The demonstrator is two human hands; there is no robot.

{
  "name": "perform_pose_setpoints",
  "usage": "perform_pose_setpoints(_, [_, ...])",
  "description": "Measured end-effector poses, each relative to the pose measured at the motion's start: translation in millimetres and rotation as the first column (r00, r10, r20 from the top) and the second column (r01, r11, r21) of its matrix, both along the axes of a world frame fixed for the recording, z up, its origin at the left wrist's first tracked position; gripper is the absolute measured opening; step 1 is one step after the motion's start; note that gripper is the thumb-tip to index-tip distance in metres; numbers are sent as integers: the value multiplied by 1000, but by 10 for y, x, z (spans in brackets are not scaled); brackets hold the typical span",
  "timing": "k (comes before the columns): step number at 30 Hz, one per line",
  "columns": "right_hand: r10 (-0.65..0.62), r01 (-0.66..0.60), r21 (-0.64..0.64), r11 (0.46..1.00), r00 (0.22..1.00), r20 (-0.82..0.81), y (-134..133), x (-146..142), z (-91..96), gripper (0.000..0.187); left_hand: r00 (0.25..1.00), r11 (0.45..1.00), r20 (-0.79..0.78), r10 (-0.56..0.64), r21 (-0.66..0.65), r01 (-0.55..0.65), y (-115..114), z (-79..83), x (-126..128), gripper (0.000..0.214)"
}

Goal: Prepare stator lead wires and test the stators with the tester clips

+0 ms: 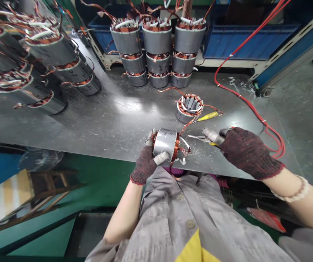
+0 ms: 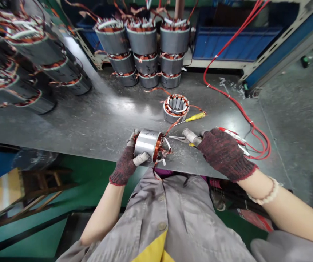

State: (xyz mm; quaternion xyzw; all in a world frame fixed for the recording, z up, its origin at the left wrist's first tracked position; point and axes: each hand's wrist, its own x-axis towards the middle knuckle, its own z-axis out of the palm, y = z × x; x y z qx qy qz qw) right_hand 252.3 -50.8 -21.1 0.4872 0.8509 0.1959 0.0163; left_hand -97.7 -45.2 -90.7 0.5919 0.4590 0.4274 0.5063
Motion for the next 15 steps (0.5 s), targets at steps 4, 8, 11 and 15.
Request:
perform_pose_setpoints(4, [149,-161,-121,980,984,-100,-43,191,-112,61,1000,1000,22,9,9,-10,-3,-79,-16,113])
perform_pose_setpoints(8, [131,-222,-286,932,943,-306,-65,367,-300,57,997,1000,71,6,14,-7,-10,-163,-27,111])
perform_pose_setpoints(11, [148,-297,-348,889,907,-396,-128,467,-367,62,992,1000,123,26,11,-28,-32,-213,-24,109])
perform_pose_setpoints(15, [109,-229,-273,934,913,-392,-280,582,-331,68,978,996,193,85,8,-88,-62,-255,7,103])
